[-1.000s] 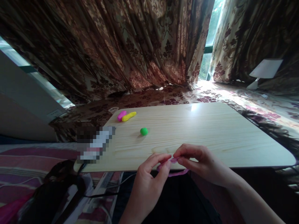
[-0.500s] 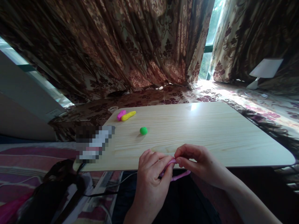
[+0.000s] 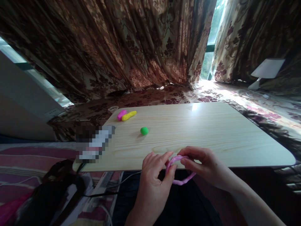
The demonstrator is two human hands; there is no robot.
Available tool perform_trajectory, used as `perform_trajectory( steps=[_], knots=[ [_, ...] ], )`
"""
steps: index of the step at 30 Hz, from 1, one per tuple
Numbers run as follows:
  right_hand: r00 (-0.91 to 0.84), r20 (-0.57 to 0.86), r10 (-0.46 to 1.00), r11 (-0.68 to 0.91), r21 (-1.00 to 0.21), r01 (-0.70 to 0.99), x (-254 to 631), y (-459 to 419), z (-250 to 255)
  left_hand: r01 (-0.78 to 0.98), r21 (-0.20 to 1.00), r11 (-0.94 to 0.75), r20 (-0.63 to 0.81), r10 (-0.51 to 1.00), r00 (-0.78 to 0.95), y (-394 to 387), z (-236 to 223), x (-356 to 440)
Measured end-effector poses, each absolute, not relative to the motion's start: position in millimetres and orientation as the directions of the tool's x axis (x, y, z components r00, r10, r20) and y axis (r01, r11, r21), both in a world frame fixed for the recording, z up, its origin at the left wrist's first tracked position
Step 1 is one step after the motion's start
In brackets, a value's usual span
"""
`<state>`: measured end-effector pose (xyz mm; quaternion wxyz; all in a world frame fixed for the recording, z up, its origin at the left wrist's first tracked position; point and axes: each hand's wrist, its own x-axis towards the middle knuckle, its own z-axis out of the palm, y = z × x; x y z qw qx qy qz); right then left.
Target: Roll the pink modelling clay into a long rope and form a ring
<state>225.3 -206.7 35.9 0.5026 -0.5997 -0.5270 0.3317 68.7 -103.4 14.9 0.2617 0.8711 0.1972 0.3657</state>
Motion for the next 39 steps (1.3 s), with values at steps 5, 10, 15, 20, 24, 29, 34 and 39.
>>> perform_trajectory(
  steps=[5,10,15,20,24,29,34,39],
  knots=[
    [0.236,0.169,0.957,0.068,-0.921,0.383,223.2,-204.6,32.6,0.115,0.599,-0.792,0.536,0.504,0.677,-103.9,18.6,70.6],
    [0.243,0.218,0.945,0.083,-0.881,0.466,223.9,-202.1,33.1,0.131,0.587,-0.799,0.531,0.502,0.683,-103.4,17.5,70.5],
    [0.222,0.217,0.951,0.084,-0.869,0.488,221.9,-202.3,34.1,0.169,0.543,-0.822,0.556,0.503,0.662,-103.4,16.9,71.0],
    [0.261,0.206,0.943,0.091,-0.914,0.395,221.9,-205.4,28.9,0.176,0.55,-0.817,0.586,0.527,0.616,-102.1,18.1,70.4],
    [0.263,0.207,0.942,0.102,-0.926,0.363,223.0,-203.8,27.4,0.16,0.562,-0.812,0.565,0.518,0.642,-103.5,18.1,71.3],
    [0.282,0.224,0.933,0.108,-0.921,0.375,223.1,-202.5,26.7,0.158,0.57,-0.807,0.564,0.523,0.639,-104.2,21.2,73.6],
    [0.265,0.259,0.929,0.105,-0.869,0.483,223.9,-202.2,28.4,0.152,0.556,-0.817,0.576,0.511,0.638,-104.8,22.1,74.1],
    [0.264,0.27,0.926,0.097,-0.846,0.525,222.9,-201.7,32.6,0.154,0.562,-0.813,0.575,0.517,0.634,-104.3,23.6,73.6]
  ],
)
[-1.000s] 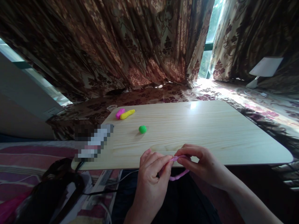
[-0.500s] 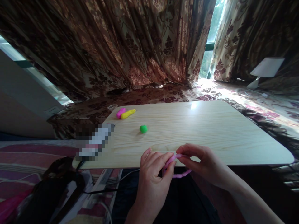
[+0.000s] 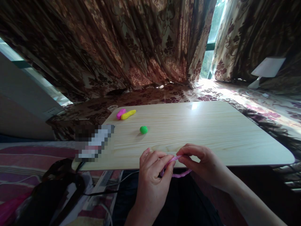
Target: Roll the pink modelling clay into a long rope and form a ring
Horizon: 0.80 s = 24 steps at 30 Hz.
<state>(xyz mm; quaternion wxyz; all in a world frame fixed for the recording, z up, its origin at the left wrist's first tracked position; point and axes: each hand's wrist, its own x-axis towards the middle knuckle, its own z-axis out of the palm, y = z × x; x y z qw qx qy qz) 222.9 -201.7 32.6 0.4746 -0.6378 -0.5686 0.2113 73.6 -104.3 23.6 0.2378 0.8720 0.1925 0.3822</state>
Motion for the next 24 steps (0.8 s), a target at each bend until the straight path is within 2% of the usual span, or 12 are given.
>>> perform_trajectory(
  steps=[8,14,20,24],
  knots=[
    [0.254,0.285,0.924,0.116,-0.844,0.524,219.9,-200.8,32.4,0.146,0.571,-0.808,0.577,0.522,0.629,-106.8,23.6,71.6],
    [0.245,0.198,0.949,0.107,-0.934,0.34,227.0,-206.3,24.0,0.166,0.611,-0.774,0.561,0.571,0.599,-102.5,20.3,71.1],
    [0.24,0.209,0.948,0.077,-0.882,0.465,227.3,-207.5,26.2,0.183,0.588,-0.788,0.54,0.551,0.636,-104.6,14.2,71.1],
    [0.302,0.232,0.925,0.092,-0.905,0.415,223.7,-204.2,21.7,0.177,0.58,-0.795,0.541,0.539,0.646,-106.7,15.4,72.3]
  ],
)
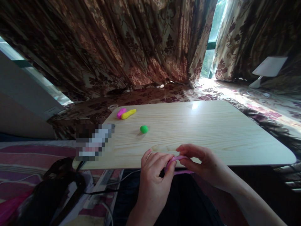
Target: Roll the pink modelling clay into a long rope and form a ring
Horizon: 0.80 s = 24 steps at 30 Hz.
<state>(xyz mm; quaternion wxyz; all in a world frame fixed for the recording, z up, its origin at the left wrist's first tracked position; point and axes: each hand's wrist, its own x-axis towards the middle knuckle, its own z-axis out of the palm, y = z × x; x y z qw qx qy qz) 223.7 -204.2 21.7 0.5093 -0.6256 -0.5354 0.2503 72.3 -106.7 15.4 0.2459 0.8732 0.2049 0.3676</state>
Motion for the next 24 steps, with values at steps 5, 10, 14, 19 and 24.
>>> perform_trajectory(
  steps=[5,10,14,19,24],
  knots=[
    [0.283,0.246,0.927,0.094,-0.883,0.46,223.3,-203.1,24.5,0.187,0.563,-0.805,0.534,0.528,0.66,-104.6,17.4,72.4],
    [0.275,0.283,0.919,0.107,-0.849,0.517,220.7,-200.5,31.8,0.186,0.57,-0.8,0.532,0.532,0.659,-106.4,17.9,71.3],
    [0.279,0.26,0.924,0.108,-0.88,0.463,221.2,-201.0,29.0,0.189,0.586,-0.788,0.516,0.543,0.663,-108.0,16.7,71.2],
    [0.271,0.171,0.947,0.084,-0.949,0.304,228.0,-207.7,24.2,0.198,0.568,-0.799,0.527,0.538,0.658,-105.6,14.0,70.9],
    [0.244,0.182,0.953,0.078,-0.921,0.381,229.8,-207.0,29.3,0.207,0.561,-0.801,0.533,0.541,0.65,-106.9,14.3,70.5]
  ],
)
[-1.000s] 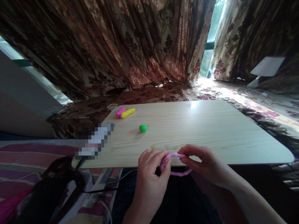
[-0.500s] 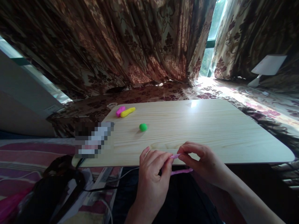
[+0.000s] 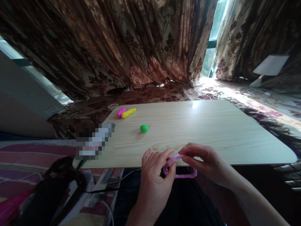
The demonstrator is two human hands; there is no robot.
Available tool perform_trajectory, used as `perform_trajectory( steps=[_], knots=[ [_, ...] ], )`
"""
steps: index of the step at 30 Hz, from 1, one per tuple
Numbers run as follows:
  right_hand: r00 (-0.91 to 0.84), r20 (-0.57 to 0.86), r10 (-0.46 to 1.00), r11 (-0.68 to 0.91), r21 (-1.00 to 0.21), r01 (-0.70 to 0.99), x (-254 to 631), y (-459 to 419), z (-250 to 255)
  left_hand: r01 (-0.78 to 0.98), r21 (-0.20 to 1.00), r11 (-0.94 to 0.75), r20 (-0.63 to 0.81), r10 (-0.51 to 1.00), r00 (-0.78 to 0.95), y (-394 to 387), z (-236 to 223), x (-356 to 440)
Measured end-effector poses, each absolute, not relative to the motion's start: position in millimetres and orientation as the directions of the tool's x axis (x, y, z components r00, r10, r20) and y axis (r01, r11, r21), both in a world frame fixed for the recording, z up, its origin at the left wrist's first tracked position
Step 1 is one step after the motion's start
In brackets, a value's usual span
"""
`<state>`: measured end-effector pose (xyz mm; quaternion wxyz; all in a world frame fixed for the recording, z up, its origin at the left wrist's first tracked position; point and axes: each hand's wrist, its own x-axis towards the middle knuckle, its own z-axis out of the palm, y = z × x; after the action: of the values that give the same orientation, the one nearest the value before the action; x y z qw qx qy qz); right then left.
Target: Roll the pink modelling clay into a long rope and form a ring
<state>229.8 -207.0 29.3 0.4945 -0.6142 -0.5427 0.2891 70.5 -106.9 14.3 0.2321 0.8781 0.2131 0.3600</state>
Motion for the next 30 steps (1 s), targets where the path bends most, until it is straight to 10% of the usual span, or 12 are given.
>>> perform_trajectory(
  steps=[30],
  knots=[
    [0.243,0.171,0.955,0.064,-0.917,0.394,227.6,-205.4,29.7,0.188,0.538,-0.822,0.554,0.513,0.656,-108.0,14.9,72.0]
  ],
)
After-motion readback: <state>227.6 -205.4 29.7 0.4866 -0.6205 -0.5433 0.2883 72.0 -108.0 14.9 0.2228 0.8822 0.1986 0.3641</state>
